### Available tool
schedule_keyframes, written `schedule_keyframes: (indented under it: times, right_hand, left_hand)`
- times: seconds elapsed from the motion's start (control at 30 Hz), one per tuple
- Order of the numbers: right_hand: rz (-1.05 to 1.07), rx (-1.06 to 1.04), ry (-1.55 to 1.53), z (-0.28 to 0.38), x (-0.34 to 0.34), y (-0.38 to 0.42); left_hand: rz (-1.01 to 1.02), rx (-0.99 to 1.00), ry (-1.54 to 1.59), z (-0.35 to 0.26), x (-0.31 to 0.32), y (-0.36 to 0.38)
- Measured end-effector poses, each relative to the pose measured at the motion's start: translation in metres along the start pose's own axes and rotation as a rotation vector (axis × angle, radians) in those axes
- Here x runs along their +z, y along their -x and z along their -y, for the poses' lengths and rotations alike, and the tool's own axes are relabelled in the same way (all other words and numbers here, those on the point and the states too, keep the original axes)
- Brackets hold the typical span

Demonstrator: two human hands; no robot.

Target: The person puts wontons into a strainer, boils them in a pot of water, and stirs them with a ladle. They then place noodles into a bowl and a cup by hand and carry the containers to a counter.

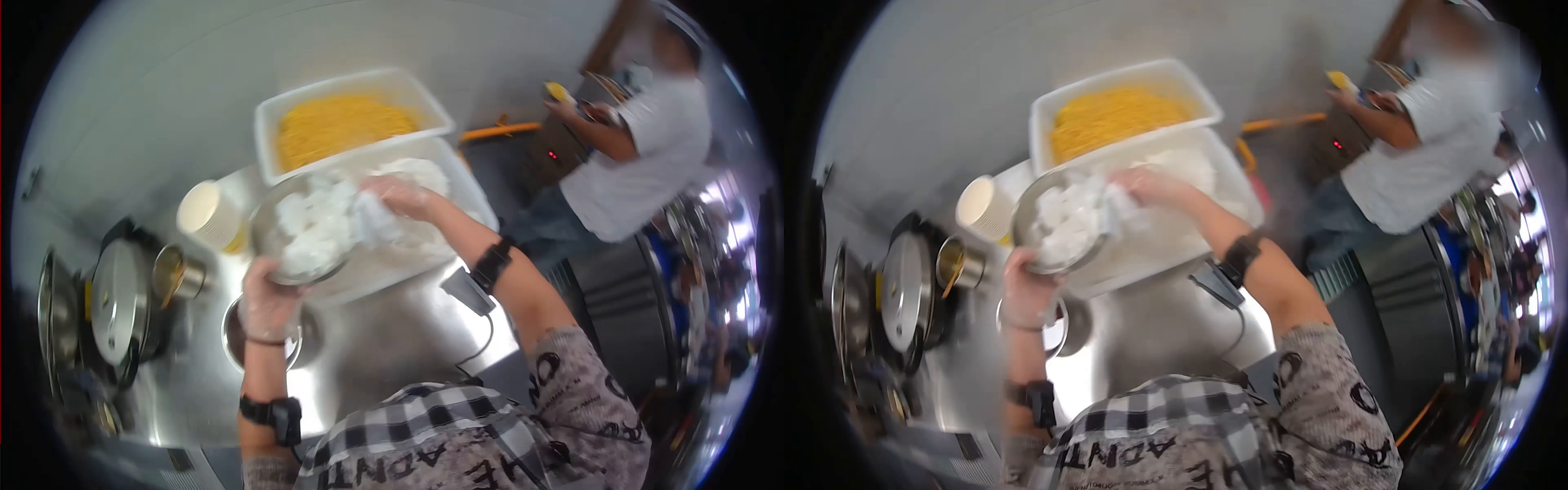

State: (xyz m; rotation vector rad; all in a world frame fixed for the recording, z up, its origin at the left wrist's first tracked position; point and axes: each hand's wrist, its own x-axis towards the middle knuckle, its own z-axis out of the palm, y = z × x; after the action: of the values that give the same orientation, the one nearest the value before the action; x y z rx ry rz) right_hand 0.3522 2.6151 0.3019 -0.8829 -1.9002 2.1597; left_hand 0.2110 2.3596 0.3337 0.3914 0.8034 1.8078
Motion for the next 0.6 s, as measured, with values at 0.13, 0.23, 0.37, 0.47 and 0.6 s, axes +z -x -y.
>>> schedule_keyframes:
  times: [0.13,0.23,0.37,0.47,0.6]
  right_hand:
    - [0.062,-0.174,0.349,0.062,0.007,0.022]
    - [-0.024,-0.017,0.439,0.112,0.059,0.034]
    - [-0.152,-0.567,0.872,0.089,0.101,0.028]
    - [-0.322,-0.618,0.679,0.119,0.090,0.062]
    - [-0.424,-0.383,0.793,0.088,0.038,0.026]
  left_hand:
    - [-0.144,0.098,-0.281,0.006,-0.011,0.000]
    - [-0.278,0.057,-0.126,0.017,-0.016,-0.011]
    - [-0.294,0.054,-0.114,0.037,-0.008,-0.022]
    - [-0.239,0.036,-0.010,0.030,-0.014,-0.022]
    - [-0.210,0.091,0.031,0.013,-0.019,-0.014]
